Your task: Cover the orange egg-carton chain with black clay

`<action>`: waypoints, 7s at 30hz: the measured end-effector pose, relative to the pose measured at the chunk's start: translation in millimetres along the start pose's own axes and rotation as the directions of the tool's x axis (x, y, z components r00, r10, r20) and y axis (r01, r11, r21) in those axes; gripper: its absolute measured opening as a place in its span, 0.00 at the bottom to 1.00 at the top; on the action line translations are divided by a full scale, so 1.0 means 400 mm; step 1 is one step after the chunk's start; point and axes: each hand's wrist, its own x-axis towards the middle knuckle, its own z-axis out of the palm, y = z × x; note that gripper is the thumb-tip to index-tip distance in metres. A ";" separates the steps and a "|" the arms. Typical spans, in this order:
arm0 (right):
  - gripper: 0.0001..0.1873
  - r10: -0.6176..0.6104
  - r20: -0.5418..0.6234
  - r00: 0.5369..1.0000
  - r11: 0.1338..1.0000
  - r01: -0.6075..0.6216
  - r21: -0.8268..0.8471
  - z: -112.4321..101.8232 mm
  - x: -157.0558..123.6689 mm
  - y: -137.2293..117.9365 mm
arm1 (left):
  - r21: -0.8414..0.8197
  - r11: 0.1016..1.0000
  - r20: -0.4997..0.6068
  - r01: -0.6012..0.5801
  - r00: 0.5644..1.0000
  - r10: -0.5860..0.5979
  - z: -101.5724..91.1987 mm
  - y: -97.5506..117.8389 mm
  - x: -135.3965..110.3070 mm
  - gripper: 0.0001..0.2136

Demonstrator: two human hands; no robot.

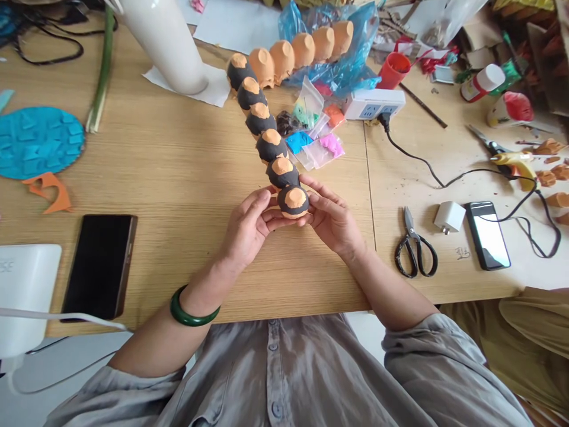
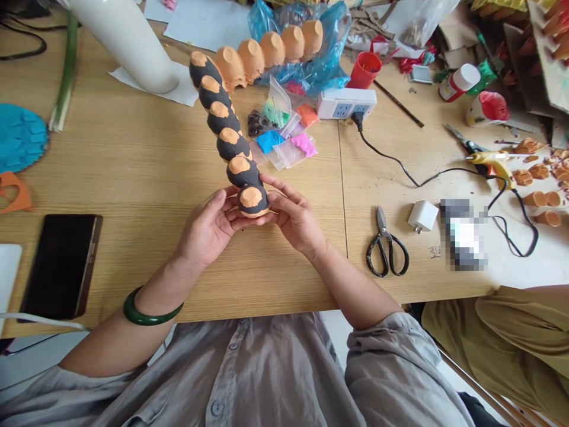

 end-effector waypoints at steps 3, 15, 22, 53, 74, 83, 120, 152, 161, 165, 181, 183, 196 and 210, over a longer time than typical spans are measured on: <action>0.14 0.063 -0.028 0.998 0.994 -0.060 0.088 0.002 0.005 -0.010 | -0.035 0.999 0.079 0.022 0.997 -0.019 0.003 0.011 -0.007 0.20; 0.14 0.175 0.047 0.983 0.952 -0.182 0.248 0.028 0.000 -0.003 | -0.061 0.988 0.126 0.141 0.983 -0.133 -0.011 0.005 -0.010 0.19; 0.12 0.139 0.076 0.987 0.987 -0.145 0.071 0.022 0.001 0.010 | -0.074 0.978 0.040 0.193 0.981 -0.190 -0.007 -0.001 -0.010 0.24; 0.14 -0.122 -0.145 0.982 0.968 0.085 -0.235 0.022 -0.019 0.023 | -0.280 0.879 -0.144 0.386 0.888 -0.436 0.042 0.023 -0.010 0.13; 0.25 0.040 0.022 0.999 0.982 -0.036 -0.186 0.010 -0.014 -0.009 | 0.019 0.982 0.072 0.187 0.980 -0.187 0.005 0.009 -0.021 0.10; 0.20 0.087 -0.021 0.996 0.982 -0.089 -0.169 0.019 -0.008 0.004 | -0.086 0.966 -0.040 0.243 0.968 -0.248 0.013 0.021 -0.008 0.10; 0.31 -0.285 0.076 0.955 0.673 0.256 -0.694 0.002 -0.027 0.000 | -0.043 0.968 -0.083 0.246 0.965 -0.248 -0.002 -0.003 0.003 0.19; 0.10 -0.398 -0.144 0.906 0.750 0.231 -0.619 -0.013 0.001 0.014 | -0.142 0.988 -0.144 -0.052 0.989 0.031 -0.023 0.111 0.009 0.30; 0.16 -0.354 -0.043 0.934 0.638 0.208 -0.741 -0.011 0.010 0.010 | -0.191 0.981 -0.163 -0.022 0.987 -0.009 -0.031 0.111 0.013 0.26; 0.21 -0.346 -0.067 0.936 0.629 0.178 -0.757 -0.022 0.025 -0.036 | -0.236 0.971 -0.157 -0.046 0.988 0.009 -0.031 0.100 0.019 0.24; 0.35 -0.100 -0.089 0.991 0.841 0.037 -0.540 -0.030 0.107 -0.100 | -0.288 0.958 -0.099 -0.009 0.995 -0.020 -0.036 0.083 0.026 0.17; 0.34 -0.139 -0.105 0.985 0.834 0.059 -0.549 -0.033 0.121 -0.112 | -0.286 0.958 -0.094 -0.014 0.995 -0.013 -0.035 0.085 0.024 0.17; 0.37 0.188 0.053 0.981 0.856 -0.138 -0.499 0.069 0.164 -0.147 | -0.109 0.970 -0.041 -0.217 0.976 0.213 -0.021 0.081 0.007 0.20; 0.38 0.482 0.294 0.825 0.840 -0.340 -0.423 0.101 0.082 -0.044 | -0.008 0.986 0.095 -0.165 0.982 0.165 0.004 0.056 -0.027 0.18</action>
